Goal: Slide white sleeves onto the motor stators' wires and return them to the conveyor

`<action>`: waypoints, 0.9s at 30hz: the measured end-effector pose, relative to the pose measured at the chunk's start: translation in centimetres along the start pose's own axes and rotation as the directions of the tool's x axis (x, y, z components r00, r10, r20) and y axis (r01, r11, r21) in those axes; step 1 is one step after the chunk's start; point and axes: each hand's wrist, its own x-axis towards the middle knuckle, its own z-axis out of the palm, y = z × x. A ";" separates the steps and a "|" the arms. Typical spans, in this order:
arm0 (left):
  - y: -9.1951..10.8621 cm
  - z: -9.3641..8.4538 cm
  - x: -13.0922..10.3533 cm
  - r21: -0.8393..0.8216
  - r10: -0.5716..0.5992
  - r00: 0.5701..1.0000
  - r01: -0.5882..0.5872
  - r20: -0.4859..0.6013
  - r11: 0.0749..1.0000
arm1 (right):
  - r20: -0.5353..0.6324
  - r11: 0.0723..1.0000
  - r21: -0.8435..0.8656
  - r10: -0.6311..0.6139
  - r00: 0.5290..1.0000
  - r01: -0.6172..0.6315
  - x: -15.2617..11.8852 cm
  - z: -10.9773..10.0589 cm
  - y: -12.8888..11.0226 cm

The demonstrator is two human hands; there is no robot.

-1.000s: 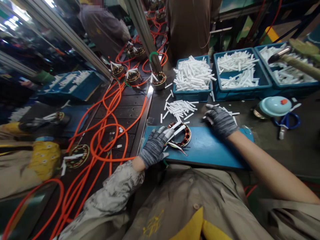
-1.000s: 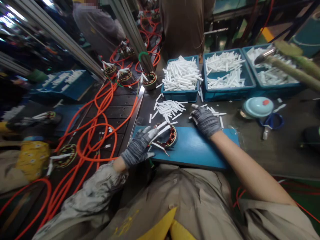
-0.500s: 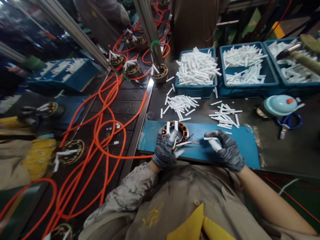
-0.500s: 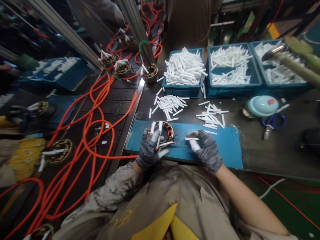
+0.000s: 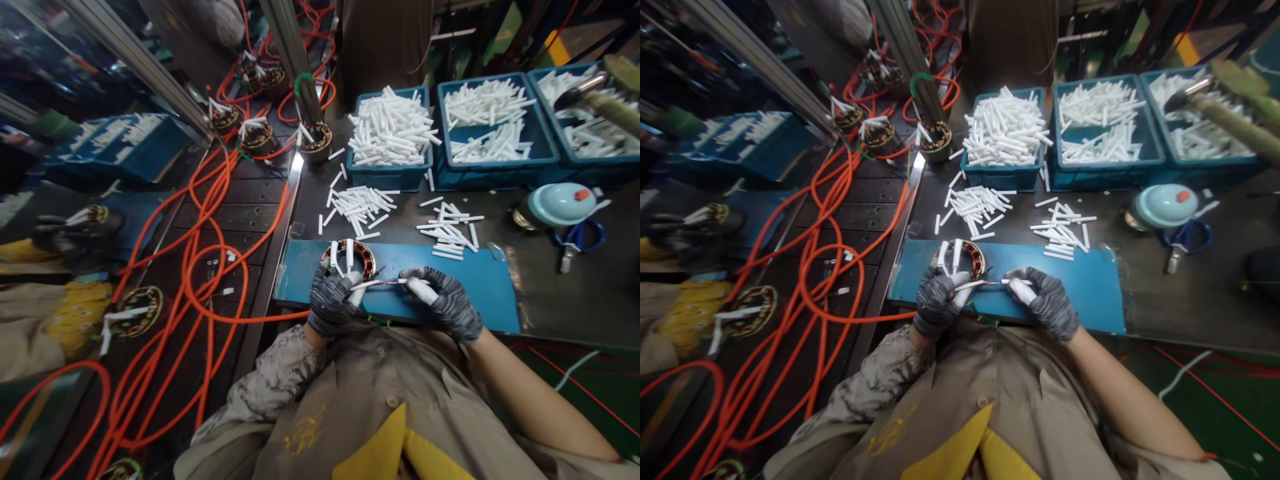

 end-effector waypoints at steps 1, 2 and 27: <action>0.0 -0.1 0.1 0.012 -0.006 1.000 0.006 0.002 1.000 | 0.001 1.000 0.000 -0.010 1.000 0.010 0.0 -0.2 0.0; 0.1 -0.1 0.2 0.022 -0.012 1.000 0.012 0.005 1.000 | 0.003 1.000 0.001 -0.027 1.000 0.027 0.1 -0.4 0.1; 3.0 -1.1 2.3 0.246 0.064 0.991 -0.091 0.115 0.965 | 0.297 0.969 -0.119 -0.173 0.939 0.216 7.8 0.1 -1.4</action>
